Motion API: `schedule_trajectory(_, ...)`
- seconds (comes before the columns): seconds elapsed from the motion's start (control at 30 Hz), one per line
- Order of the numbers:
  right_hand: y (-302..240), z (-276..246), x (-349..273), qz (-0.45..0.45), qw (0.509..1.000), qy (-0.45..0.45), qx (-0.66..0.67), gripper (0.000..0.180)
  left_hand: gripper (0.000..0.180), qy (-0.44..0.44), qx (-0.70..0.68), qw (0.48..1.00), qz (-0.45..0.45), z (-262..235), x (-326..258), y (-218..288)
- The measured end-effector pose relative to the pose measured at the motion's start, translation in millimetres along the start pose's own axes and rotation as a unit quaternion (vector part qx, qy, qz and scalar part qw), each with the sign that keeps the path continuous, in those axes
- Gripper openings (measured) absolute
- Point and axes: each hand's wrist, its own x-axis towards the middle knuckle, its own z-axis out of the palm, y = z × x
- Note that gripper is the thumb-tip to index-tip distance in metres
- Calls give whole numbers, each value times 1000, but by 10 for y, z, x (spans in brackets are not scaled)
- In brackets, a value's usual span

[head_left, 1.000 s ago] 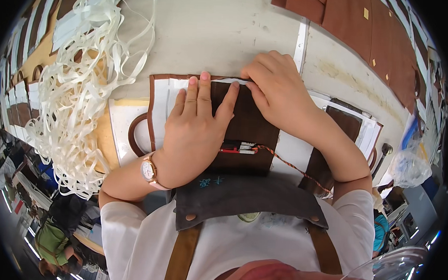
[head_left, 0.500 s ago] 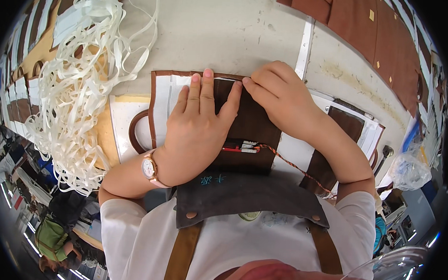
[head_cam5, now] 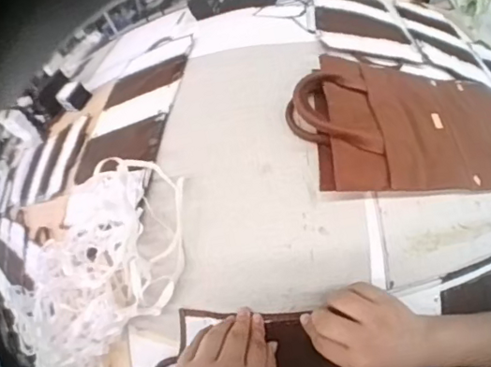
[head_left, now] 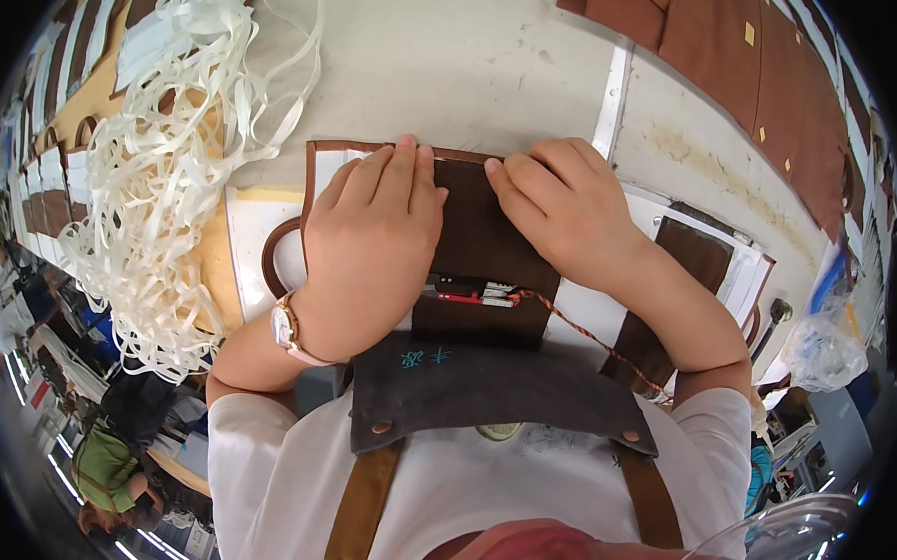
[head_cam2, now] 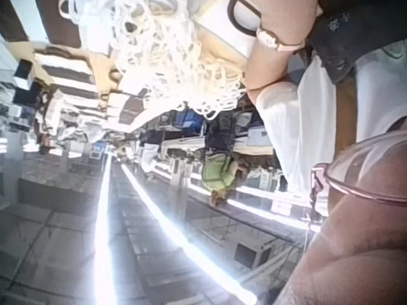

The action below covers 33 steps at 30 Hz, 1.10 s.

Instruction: The person assembles a brown leather handbag by attaching white straps to the edges. They measure and cut the straps, apply glue to the bag's edge, and press the straps into place. The person works on a single bag throughout the clip, using a utility knife and a glue bottle.

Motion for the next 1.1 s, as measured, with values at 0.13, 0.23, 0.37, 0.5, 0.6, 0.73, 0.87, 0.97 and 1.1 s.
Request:
schedule_trajectory(0.13,19,-11,9,37,998,-2,51,16,47,-15,-64,998,21,-11,80,113)
schedule_trajectory(0.23,78,-97,1,132,983,-22,122,19,50,-12,-74,995,64,74,49,142)
schedule_trajectory(0.37,106,-236,-142,219,958,-32,182,22,48,0,-12,995,104,109,27,147)
schedule_trajectory(0.5,129,-262,-207,182,966,-45,175,20,49,12,3,995,102,142,45,179)
schedule_trajectory(0.6,125,-252,-241,67,995,-53,60,19,50,-2,19,995,99,106,78,215)
schedule_trajectory(0.73,52,-228,-291,8,999,-26,-38,24,50,3,29,995,91,103,81,253)
schedule_trajectory(0.87,25,-197,-343,8,999,-21,-41,23,51,14,31,996,78,168,23,289)
schedule_trajectory(0.97,22,-220,-340,19,999,-25,-21,17,51,14,45,996,72,202,-7,328)
schedule_trajectory(1.1,22,-252,-321,24,999,-39,-17,9,51,-4,52,997,49,180,3,398)
